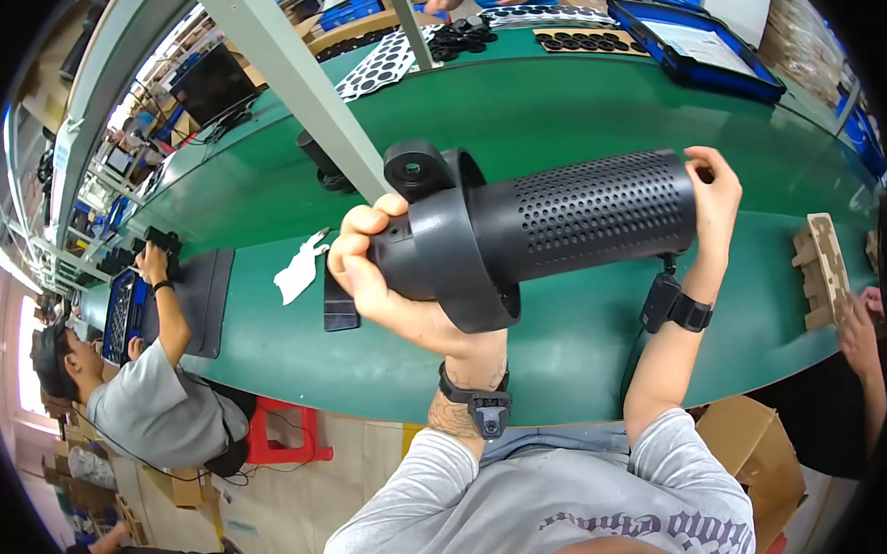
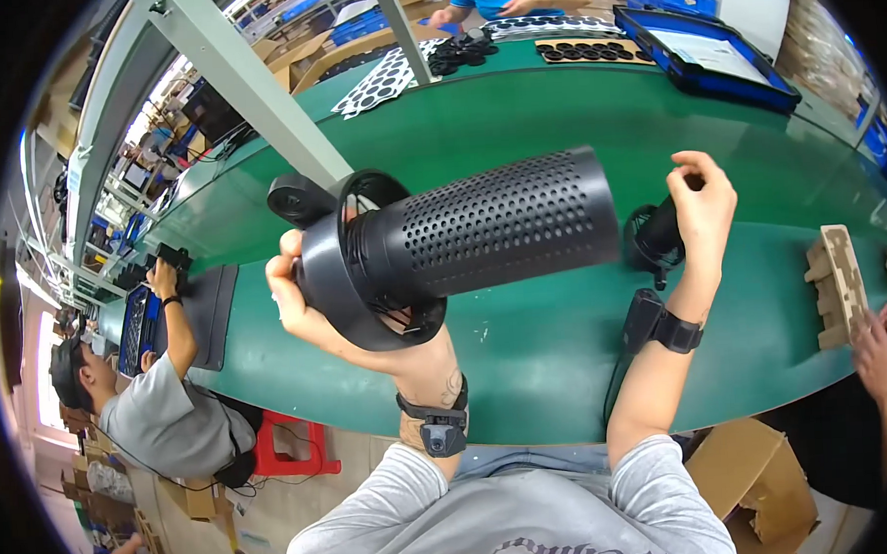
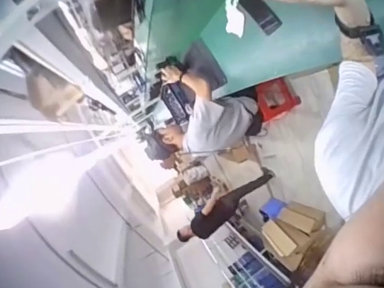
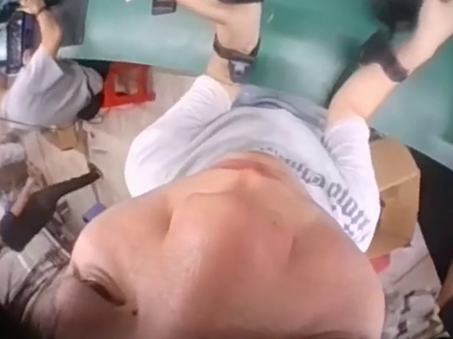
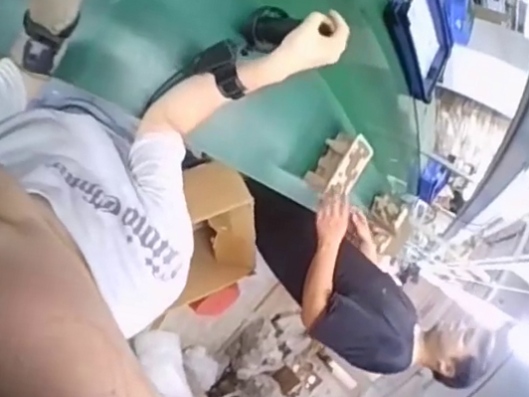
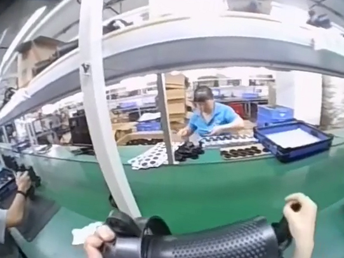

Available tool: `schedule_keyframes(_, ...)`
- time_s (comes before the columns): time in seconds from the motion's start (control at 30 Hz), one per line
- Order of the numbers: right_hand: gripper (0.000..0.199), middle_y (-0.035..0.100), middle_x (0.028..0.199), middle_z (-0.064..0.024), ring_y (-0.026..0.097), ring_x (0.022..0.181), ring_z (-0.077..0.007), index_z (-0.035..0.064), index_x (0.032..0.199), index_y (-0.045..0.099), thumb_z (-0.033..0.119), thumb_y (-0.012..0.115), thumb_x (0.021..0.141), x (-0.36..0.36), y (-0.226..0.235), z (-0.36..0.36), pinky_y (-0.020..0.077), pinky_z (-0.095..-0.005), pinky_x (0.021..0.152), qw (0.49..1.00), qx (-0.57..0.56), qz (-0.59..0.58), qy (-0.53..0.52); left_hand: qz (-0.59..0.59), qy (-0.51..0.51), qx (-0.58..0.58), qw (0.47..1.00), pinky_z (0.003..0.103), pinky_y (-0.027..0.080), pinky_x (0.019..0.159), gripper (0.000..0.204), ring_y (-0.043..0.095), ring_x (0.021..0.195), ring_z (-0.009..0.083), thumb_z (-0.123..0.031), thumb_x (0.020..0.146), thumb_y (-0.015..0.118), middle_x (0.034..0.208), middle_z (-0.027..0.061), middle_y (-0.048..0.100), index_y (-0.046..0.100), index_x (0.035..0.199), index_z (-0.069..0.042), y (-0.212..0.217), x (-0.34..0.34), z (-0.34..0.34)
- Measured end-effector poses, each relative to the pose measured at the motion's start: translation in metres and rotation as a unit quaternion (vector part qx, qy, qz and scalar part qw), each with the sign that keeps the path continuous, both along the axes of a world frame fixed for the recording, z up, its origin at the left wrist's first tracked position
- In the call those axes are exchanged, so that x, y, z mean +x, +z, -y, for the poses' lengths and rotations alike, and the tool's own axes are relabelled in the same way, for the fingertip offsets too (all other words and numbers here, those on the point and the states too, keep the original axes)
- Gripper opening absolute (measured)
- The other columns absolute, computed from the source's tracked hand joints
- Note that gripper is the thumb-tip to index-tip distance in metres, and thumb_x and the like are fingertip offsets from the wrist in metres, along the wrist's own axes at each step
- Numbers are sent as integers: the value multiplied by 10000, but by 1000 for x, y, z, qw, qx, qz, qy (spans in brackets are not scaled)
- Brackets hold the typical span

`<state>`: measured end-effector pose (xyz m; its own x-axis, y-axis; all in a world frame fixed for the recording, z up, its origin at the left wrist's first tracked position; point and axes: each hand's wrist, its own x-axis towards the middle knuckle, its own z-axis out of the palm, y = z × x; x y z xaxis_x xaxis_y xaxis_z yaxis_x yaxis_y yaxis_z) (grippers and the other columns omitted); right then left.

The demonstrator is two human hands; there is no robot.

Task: The person picks up a microphone and shock mount, rotates the microphone within the mount by hand, and places the assembled unit onto the table. They repeat this process for several more microphones and shock mounts, handling each set one at a time.

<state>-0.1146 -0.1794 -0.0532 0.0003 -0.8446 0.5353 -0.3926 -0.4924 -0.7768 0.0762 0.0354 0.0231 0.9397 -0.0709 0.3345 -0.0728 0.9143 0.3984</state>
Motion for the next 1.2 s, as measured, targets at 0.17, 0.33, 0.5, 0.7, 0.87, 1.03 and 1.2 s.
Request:
schedule_keyframes(0.17, 239, 622, 754, -45, 572, 730, -149, 37, 981, 669, 59, 627, 746, 5, 13, -6, 470, -287, 717, 993, 63, -85, 43, -22, -102, -2, 995, 346, 449, 879, 175, 480, 949, 196, -256, 977, 331, 956, 45, 454, 413, 906, -118, -6, 3, -4)
schedule_keyframes(0.33, 277, 652, 1003, -92, 598, 966, -165, 45, 1057, 648, 190, 675, 824, 8, 24, -20, 465, -281, 839, 987, -71, -140, -35, 14, -118, -7, 993, 342, 457, 885, 155, 483, 956, 190, -250, 981, 316, 977, 41, 470, 384, 908, -132, -3, 1, -12)
schedule_keyframes(0.5, 701, 568, 1217, -196, 542, 1157, -330, -21, 1280, 486, 543, 543, 867, 10, 64, -63, 508, -411, 877, 896, 44, 292, 331, 176, 196, 43, 964, 417, 549, 786, 275, 516, 892, 235, -380, 961, 438, 965, 92, 475, 363, 929, -117, -9, -9, 14)
schedule_keyframes(0.7, 779, 502, 1296, -208, 473, 1226, -300, -12, 1378, 353, 553, 480, 857, 66, 73, -96, 494, -399, 895, 848, 108, 288, 432, 505, 354, 173, 768, 408, 520, 774, 233, 486, 879, 233, -292, 857, 666, 976, 71, 460, 464, 924, -197, -17, -18, 2)
schedule_keyframes(0.87, 611, 530, 1261, -182, 478, 1213, -272, -15, 1275, 473, 463, 438, 896, 60, 69, -95, 444, -386, 943, 856, 79, 267, 436, 545, 362, 188, 732, 397, 492, 808, 241, 461, 919, 230, -265, 834, 685, 973, 12, 416, 461, 916, -294, -19, -29, 2)
schedule_keyframes(1.03, 552, 566, 1220, -136, 515, 1186, -223, -6, 1197, 561, 440, 516, 875, 50, 70, -96, 478, -393, 915, 824, 14, 286, 490, 503, 257, 210, 798, 365, 485, 863, 421, 406, 1042, 185, -160, 681, 823, 1040, -54, 416, 593, 913, -425, -27, -32, -10)
schedule_keyframes(1.2, 508, 575, 1184, -237, 412, 1278, -410, -26, 1031, 627, 278, 774, 652, 50, 75, -114, 311, -527, 1036, 840, -55, 171, 512, 492, 266, 216, 800, 363, 482, 862, 420, 412, 1024, 187, -168, 693, 820, 1033, -53, 417, 560, 908, -419, -26, -33, -6)
